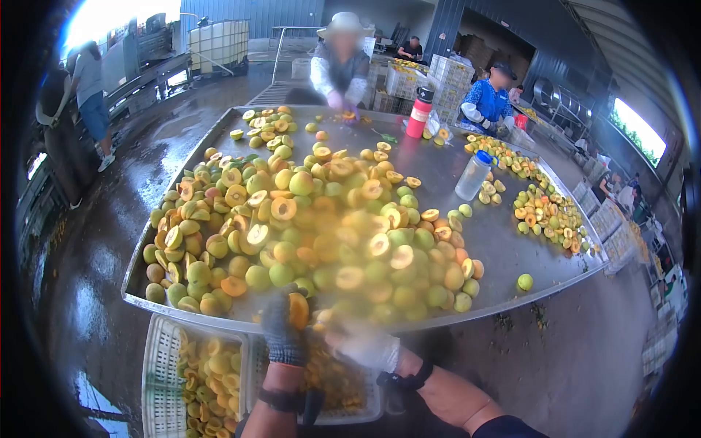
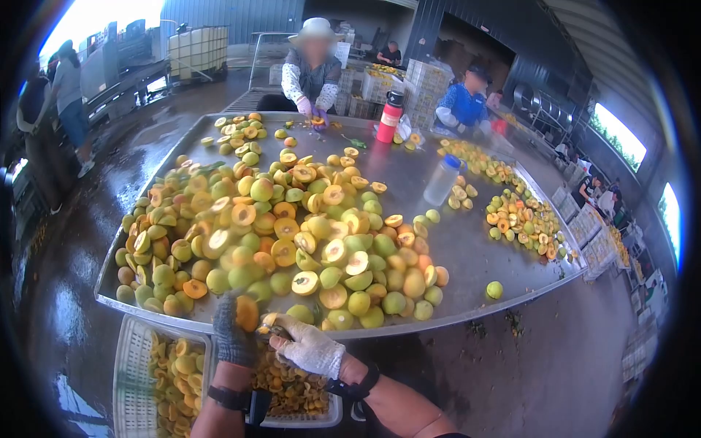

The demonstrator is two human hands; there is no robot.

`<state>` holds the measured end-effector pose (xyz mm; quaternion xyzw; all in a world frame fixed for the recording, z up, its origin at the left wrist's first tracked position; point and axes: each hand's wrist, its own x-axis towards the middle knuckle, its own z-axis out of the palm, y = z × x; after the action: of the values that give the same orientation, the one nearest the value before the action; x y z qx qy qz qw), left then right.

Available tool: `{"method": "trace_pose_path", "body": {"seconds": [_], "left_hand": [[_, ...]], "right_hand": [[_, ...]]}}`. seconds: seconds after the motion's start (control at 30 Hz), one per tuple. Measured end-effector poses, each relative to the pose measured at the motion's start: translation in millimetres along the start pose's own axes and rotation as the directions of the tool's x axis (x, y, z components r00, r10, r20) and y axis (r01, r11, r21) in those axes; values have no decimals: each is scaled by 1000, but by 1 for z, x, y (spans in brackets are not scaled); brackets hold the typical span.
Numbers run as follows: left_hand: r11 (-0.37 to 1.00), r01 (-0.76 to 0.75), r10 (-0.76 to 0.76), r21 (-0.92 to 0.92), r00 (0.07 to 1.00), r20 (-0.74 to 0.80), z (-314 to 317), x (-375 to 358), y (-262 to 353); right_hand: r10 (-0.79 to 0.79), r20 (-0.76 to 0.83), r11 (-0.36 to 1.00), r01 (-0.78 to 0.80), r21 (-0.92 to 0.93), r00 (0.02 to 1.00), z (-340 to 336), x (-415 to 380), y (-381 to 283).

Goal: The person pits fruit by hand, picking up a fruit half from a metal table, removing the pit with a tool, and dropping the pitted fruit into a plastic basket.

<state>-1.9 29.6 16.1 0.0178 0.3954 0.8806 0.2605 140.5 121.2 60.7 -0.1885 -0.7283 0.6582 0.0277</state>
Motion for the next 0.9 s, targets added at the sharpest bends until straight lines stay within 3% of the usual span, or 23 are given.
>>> {"method": "trace_pose_path", "body": {"seconds": [0.1, 0.2, 0.3, 0.33, 0.37, 0.4, 0.43, 0.5, 0.53, 0.67, 0.73, 0.77, 0.83, 0.9], "left_hand": [[999, 46, -46, -7, 999, 23, 0, -2, 0], [997, 69, -68, -30, 997, 22, -2, -1, -3], [999, 45, -43, -26, 998, 53, -15, 21, -17], [998, 56, -56, -6, 997, 50, -32, 21, -25], [958, -44, 28, 285, 998, 59, -62, 4, -34], [832, -196, 140, 519, 979, 145, -67, 9, -33], [688, -339, 221, 641, 940, 259, -58, 18, -28], [369, -542, 304, 755, 838, 453, -30, 9, -4], [224, -604, 298, 765, 789, 537, -20, -2, 6], [689, -478, 358, 544, 878, 318, -34, 22, -23], [849, -369, 286, 379, 923, 259, -47, 35, -34], [941, -201, 144, 273, 966, 214, -42, 26, -25], [997, 42, -51, 62, 987, 152, -24, 14, -2], [992, 106, -115, 76, 984, 136, -7, -1, 19]], "right_hand": [[-38, -8, 989, 37, -143, 999, -1, -3, -7], [-18, 4, 985, 18, -169, 1000, -2, -4, -11], [-232, -3, 945, 225, -238, 973, -2, -3, -1], [-159, 18, 979, 160, -129, 987, -8, 2, 1], [-56, 50, 998, 55, 10, 997, -4, -2, 13], [-107, 35, 991, 103, 84, 994, -2, 2, 19], [-40, 49, 998, 37, 60, 998, -4, -1, 2], [20, 99, 971, -43, 236, 995, -3, -3, 4], [-38, 69, 978, 23, 205, 997, -3, -7, -5], [-141, 34, 989, 139, 58, 989, -5, -4, 1], [-117, 24, 967, 109, 229, 993, -7, -6, -8], [-64, 30, 941, 50, 335, 998, -1, -11, -3], [-58, 99, 970, 33, 242, 993, -6, -8, 8], [12, 175, 970, -55, 239, 984, -7, -16, -12]]}}
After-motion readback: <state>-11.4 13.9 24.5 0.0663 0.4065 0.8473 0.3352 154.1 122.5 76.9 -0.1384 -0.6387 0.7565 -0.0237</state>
